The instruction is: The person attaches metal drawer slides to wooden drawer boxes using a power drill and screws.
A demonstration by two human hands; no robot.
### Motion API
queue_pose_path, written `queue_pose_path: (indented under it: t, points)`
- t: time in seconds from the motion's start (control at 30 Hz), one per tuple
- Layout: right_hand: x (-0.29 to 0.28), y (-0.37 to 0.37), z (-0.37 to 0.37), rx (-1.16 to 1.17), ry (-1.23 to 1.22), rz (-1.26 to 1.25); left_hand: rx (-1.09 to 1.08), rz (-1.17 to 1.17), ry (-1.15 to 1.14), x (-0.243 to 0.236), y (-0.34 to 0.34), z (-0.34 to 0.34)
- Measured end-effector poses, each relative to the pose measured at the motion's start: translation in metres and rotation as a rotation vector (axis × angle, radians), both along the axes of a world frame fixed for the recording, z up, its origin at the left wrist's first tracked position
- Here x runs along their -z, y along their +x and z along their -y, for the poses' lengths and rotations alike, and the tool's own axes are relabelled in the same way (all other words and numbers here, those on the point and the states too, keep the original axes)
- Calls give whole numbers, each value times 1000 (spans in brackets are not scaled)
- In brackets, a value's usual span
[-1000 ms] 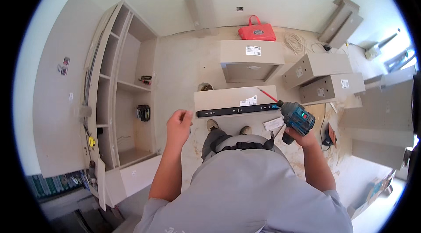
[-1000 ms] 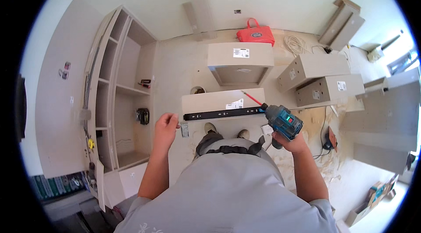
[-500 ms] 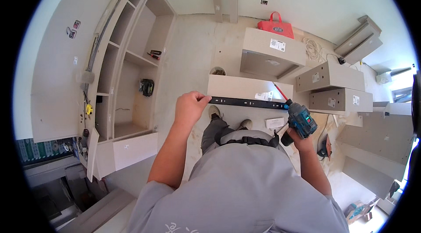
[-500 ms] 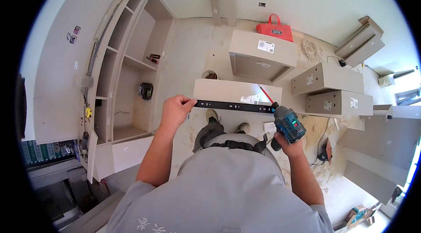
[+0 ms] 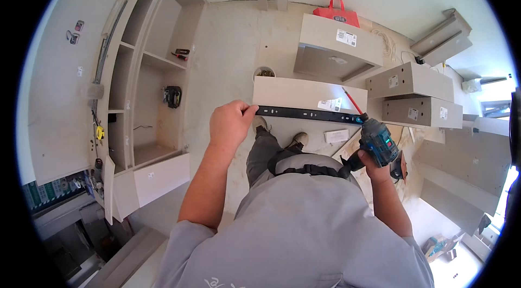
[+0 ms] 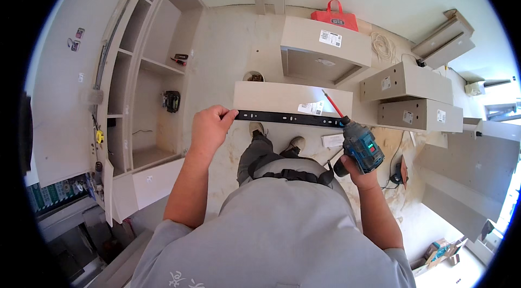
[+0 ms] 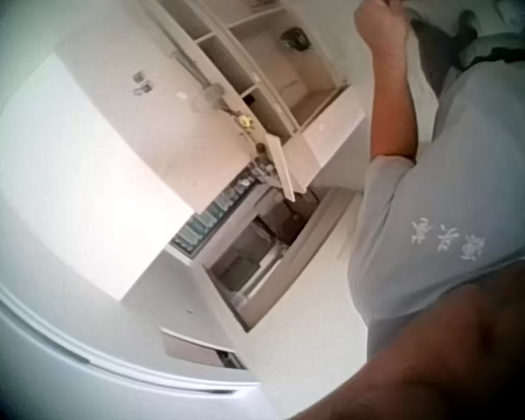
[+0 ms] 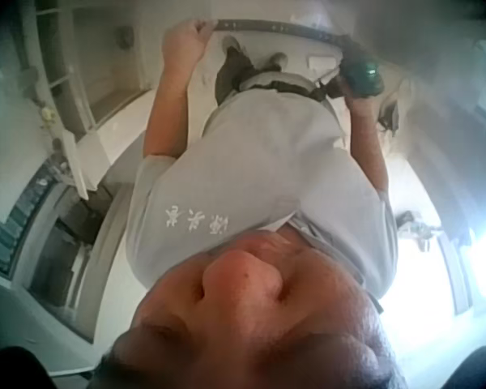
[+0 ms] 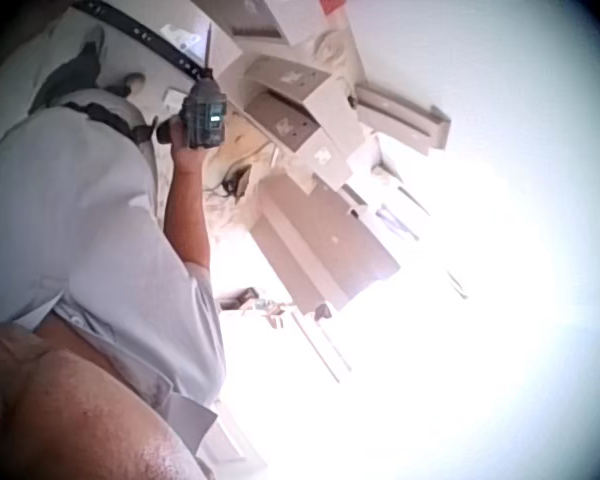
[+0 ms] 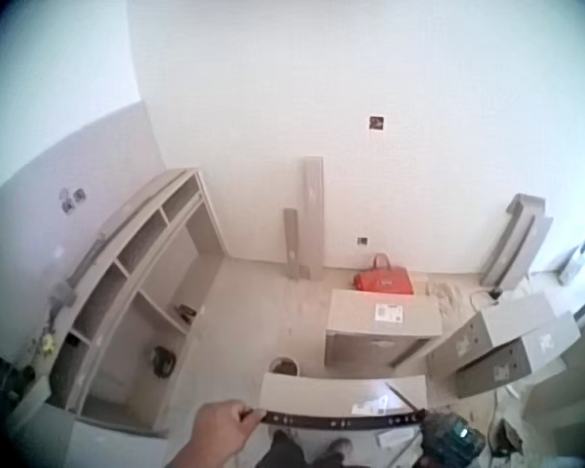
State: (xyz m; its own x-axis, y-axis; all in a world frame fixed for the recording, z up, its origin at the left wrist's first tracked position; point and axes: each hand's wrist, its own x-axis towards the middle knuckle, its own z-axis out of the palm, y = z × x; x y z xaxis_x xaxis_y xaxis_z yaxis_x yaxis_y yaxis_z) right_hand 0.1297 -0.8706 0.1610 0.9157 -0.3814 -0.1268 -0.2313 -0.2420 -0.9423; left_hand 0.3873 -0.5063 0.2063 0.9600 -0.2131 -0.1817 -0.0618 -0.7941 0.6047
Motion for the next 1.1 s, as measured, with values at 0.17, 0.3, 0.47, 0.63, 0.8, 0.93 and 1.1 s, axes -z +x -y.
queue_pose_path:
  t: [0.17, 0.3, 0.47, 0.63, 0.8, 0.93, 1.1]
  points:
    - [-2, 1, -9, 65, 135, 62, 7, -15, -46, 5, 2, -3]
    - [0, 1, -7, 57, 141, 67, -9, -54, -70, 5, 2, -3]
    - [17, -7, 3, 7, 219, 71, -18, -70, -73, 4, 3, -3]
    - [17, -4, 1, 25, 266, 85, -29, -68, -99, 3, 2, -3]
    - [10, 0, -3, 27, 235, 113, -28, -76, -105, 4, 2, -3]
    - [3, 3, -12, 82, 251, 110, -40, -79, -115, 7, 2, -3]
    - [15, -7, 3, 35, 226, -9, -36, -83, -123, 7, 2, -4]
